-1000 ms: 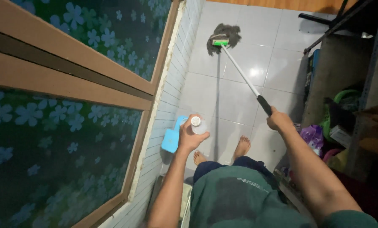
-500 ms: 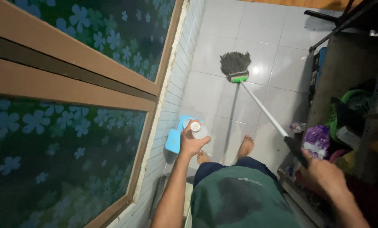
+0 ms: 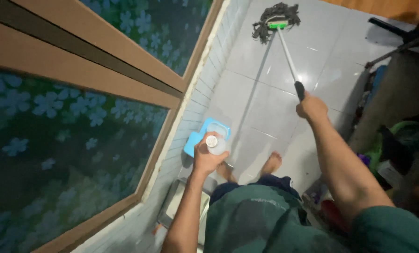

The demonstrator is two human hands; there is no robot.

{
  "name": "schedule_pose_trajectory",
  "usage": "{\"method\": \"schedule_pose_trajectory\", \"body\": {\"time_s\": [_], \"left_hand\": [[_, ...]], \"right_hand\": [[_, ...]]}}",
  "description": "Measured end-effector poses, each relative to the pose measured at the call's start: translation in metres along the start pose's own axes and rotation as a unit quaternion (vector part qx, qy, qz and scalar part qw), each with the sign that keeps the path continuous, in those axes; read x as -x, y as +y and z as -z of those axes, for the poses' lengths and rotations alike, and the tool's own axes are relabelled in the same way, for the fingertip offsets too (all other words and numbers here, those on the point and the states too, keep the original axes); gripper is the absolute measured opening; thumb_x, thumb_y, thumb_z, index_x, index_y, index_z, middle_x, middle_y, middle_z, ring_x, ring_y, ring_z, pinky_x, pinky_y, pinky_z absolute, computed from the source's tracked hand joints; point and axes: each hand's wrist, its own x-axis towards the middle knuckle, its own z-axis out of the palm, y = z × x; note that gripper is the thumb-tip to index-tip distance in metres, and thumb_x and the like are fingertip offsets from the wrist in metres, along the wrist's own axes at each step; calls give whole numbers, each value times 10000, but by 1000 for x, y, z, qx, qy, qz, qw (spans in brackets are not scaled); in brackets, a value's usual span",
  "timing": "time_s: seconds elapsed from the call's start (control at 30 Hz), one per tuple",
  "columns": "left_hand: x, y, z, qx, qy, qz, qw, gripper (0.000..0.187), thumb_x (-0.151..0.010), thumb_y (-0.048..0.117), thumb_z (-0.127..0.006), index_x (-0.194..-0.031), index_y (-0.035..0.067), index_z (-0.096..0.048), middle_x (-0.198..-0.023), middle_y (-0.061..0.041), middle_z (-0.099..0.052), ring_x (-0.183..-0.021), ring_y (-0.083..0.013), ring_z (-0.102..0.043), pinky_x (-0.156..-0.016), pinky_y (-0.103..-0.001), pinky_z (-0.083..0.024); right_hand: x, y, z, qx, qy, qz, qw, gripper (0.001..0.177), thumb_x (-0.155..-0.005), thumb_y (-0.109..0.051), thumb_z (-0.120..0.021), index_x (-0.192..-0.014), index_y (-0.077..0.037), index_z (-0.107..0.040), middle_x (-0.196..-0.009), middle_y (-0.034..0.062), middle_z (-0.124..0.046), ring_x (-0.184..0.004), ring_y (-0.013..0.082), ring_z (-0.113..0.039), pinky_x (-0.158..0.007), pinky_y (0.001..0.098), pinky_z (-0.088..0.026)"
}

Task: Mopping a hallway floor using a manual mop and dispensing cleaning liquid from a bottle.

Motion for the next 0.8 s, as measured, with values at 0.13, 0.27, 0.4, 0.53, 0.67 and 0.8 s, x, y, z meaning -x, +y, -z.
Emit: {"method": "schedule_pose_trajectory", "body": {"time_s": [0.13, 0.27, 0.4, 0.53, 0.67, 0.8], "left_hand": [[-1, -4, 7, -3, 2, 4, 1000, 502, -590, 287, -857, -1047, 246, -652, -906, 6, -751, -805, -254, -705, -691, -400, -535], [-6, -11, 11, 6, -9, -7, 1000, 503, -600, 260, -870, -1046, 253, -636, -961, 4, -746, -855, -248, -694, -713, -398, -544], [-20, -12, 13, 9, -26, 4, 1000, 494, -595, 270, -858, -1036, 252, -637, -929, 0, -715, -843, -239, -675, -677, -404, -513], [-27, -15, 8, 14, -18, -13, 1000, 483, -539, 254, -827, -981, 247, -631, -875, 40, -713, -792, -208, -666, -741, -364, -522], [-31, -5, 11, 6, -51, -31, 998, 439, -588, 231, -817, -982, 226, -622, -850, 2, -672, -779, -235, -645, -647, -421, -495], [-30, 5, 11, 40, -38, 28, 998, 523, -572, 258, -856, -1056, 228, -660, -959, -44, -728, -937, -286, -684, -775, -453, -528]], "right_hand": [[63, -49, 93, 32, -44, -41, 998, 730, -874, -95, -417, -1582, -273, -393, -1220, 264, -700, -1111, 462, -669, -911, 522, -553], [187, -37, 138, 68, -76, 10, 995, 643, -1073, -482, -165, -1656, -212, -172, -743, 200, -585, -629, 390, -574, -543, 466, -425], [241, 17, 122, 124, -123, -69, 982, 566, -1018, -362, -458, -1571, -399, -347, -1118, 155, -769, -937, 312, -781, -785, 420, -651], [219, 108, 15, 172, -159, -61, 970, 417, -945, -437, -623, -1344, -316, -612, -1069, 83, -852, -931, 240, -852, -828, 353, -680], [252, 58, 22, 137, -168, -77, 973, 709, -993, -400, -559, -1631, -422, -249, -1245, 155, -777, -1118, 295, -802, -978, 450, -637], [212, 21, 21, 98, -145, -41, 984, 585, -941, -325, -559, -1512, -270, -447, -1133, 167, -806, -1059, 313, -789, -912, 472, -648]]}}
